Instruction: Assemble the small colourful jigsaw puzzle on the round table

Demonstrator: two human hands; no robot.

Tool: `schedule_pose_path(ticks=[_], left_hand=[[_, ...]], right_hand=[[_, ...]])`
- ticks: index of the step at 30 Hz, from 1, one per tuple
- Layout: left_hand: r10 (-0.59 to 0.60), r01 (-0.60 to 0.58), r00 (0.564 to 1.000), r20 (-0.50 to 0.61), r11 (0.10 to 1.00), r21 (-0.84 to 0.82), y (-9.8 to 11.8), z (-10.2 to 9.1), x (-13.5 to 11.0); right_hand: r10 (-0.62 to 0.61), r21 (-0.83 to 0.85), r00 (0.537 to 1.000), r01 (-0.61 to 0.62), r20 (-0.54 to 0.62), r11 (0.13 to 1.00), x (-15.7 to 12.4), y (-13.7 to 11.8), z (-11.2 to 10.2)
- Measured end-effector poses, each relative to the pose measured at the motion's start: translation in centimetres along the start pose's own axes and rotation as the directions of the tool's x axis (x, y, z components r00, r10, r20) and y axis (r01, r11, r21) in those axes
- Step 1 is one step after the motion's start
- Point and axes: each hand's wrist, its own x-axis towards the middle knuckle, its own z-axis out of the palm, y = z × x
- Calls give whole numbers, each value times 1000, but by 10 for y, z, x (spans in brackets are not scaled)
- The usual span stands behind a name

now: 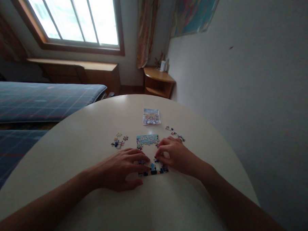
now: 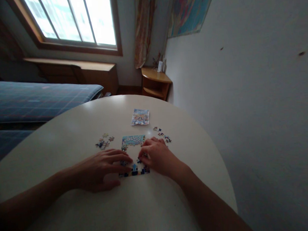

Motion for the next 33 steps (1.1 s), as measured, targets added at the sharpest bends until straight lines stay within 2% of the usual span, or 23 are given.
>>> schedule_pose_path(ticks=[10, 18, 33], left_hand=[[6, -6, 1000, -20, 1000, -6, 0, 0, -1], [-10, 9, 1000, -10, 1000, -12, 1, 0, 0], [7, -7, 1000, -25, 1000, -12, 1, 0, 0]], right_hand=[[30, 11, 999, -31, 33, 999, -2, -3, -6], [48, 15, 999, -48, 27, 999, -1, -6, 1], [67, 65, 997, -69, 39, 995, -2, -8, 2]])
